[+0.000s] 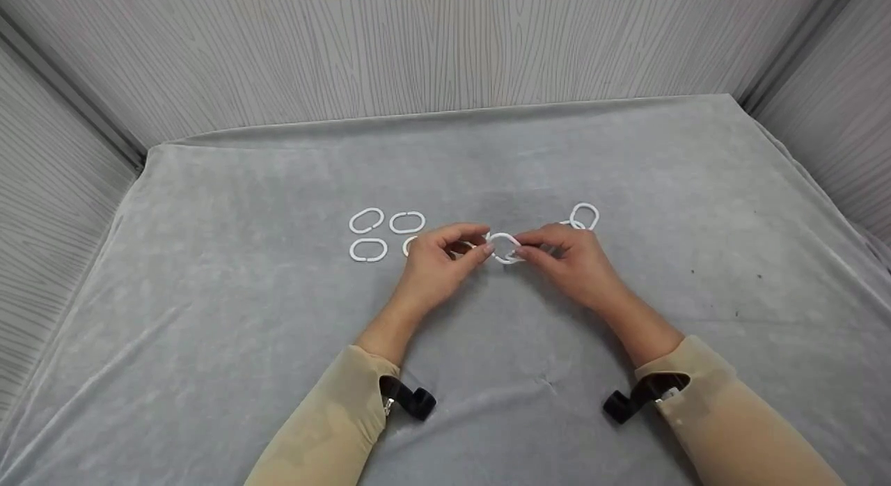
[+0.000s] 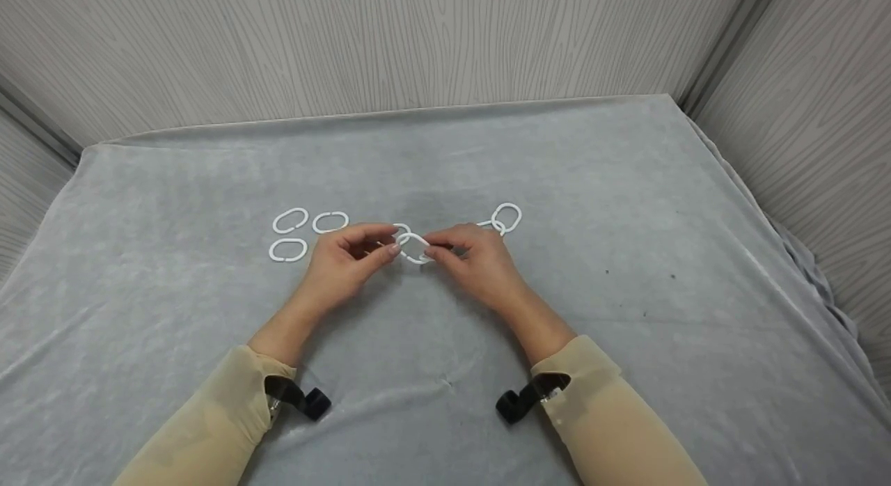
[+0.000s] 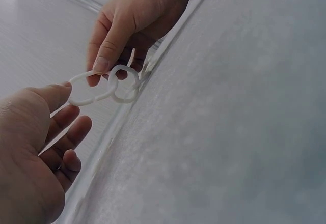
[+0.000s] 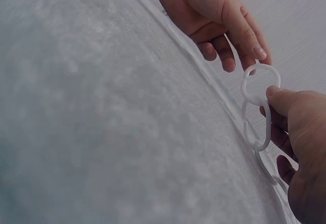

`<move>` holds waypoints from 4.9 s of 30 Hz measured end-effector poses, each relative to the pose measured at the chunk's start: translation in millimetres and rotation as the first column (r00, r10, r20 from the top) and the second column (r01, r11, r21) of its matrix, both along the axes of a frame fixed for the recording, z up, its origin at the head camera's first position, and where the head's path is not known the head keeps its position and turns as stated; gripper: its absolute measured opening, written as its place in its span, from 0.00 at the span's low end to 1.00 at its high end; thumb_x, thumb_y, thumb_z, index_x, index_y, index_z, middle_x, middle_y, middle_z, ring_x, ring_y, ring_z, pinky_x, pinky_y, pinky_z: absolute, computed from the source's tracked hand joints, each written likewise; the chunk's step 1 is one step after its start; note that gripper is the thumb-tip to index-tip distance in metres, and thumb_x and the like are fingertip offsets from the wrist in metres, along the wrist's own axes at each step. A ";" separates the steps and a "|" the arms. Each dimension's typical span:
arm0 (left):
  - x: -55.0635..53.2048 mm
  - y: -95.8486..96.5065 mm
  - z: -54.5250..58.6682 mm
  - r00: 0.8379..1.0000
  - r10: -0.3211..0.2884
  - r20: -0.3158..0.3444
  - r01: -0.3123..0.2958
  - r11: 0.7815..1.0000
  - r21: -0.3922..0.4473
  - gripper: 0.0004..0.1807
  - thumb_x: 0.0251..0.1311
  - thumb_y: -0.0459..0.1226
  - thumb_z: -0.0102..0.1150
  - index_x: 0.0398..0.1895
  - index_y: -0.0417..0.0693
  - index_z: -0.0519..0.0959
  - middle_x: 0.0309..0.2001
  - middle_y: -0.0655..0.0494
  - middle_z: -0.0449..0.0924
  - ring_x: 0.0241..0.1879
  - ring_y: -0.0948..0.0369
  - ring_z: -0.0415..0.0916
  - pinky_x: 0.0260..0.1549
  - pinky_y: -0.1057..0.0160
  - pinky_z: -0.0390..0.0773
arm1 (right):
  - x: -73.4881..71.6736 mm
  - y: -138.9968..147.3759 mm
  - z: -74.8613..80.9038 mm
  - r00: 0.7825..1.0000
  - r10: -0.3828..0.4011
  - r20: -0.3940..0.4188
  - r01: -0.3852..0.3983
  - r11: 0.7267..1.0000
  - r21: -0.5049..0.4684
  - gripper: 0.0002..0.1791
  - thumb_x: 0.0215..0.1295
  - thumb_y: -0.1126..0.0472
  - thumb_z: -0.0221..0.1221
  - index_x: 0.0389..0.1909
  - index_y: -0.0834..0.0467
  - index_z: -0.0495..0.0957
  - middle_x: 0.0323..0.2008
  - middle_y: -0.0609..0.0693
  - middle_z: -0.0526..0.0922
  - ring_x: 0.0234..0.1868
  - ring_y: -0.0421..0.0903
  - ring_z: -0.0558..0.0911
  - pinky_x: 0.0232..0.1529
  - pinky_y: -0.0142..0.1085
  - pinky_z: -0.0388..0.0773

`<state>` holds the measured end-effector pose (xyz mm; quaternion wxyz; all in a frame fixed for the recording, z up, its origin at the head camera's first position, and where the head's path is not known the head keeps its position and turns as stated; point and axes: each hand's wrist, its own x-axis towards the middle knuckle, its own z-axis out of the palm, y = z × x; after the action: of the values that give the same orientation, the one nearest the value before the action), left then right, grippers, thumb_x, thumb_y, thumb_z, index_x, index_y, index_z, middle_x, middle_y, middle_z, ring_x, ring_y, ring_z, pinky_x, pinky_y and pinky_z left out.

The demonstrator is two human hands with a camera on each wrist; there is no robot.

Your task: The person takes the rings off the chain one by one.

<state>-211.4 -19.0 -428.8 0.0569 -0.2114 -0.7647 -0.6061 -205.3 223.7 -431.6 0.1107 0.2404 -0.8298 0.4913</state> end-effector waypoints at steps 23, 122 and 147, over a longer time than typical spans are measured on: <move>-0.4 0.8 -3.2 0.997 -0.071 0.038 0.071 0.997 -0.005 0.13 0.64 0.32 0.73 0.51 0.38 0.89 0.34 0.53 0.89 0.32 0.64 0.81 0.35 0.67 0.79 | 0.9 0.1 1.0 1.000 0.020 0.014 -0.020 1.000 0.011 0.09 0.66 0.63 0.73 0.46 0.53 0.93 0.40 0.43 0.91 0.44 0.43 0.87 0.47 0.31 0.78; -4.1 1.7 -1.1 0.981 0.191 0.046 -0.195 0.976 0.098 0.08 0.67 0.30 0.69 0.47 0.39 0.90 0.32 0.52 0.88 0.26 0.64 0.80 0.28 0.69 0.78 | -2.7 1.1 0.4 0.988 -0.156 -0.001 0.156 0.986 0.053 0.05 0.64 0.67 0.74 0.40 0.60 0.91 0.37 0.49 0.90 0.45 0.49 0.83 0.50 0.38 0.74; -5.5 4.7 -1.2 0.984 0.166 0.058 -0.171 0.982 0.086 0.08 0.67 0.30 0.70 0.46 0.36 0.91 0.30 0.47 0.88 0.24 0.64 0.80 0.28 0.71 0.79 | -1.8 2.4 0.4 0.991 -0.132 0.027 0.131 0.991 0.031 0.05 0.64 0.64 0.75 0.38 0.59 0.90 0.36 0.45 0.89 0.43 0.42 0.83 0.48 0.38 0.77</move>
<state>-216.9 -14.3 -430.0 0.0983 -0.1278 -0.7528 -0.6381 -207.1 226.1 -431.1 0.1273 0.1794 -0.8524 0.4744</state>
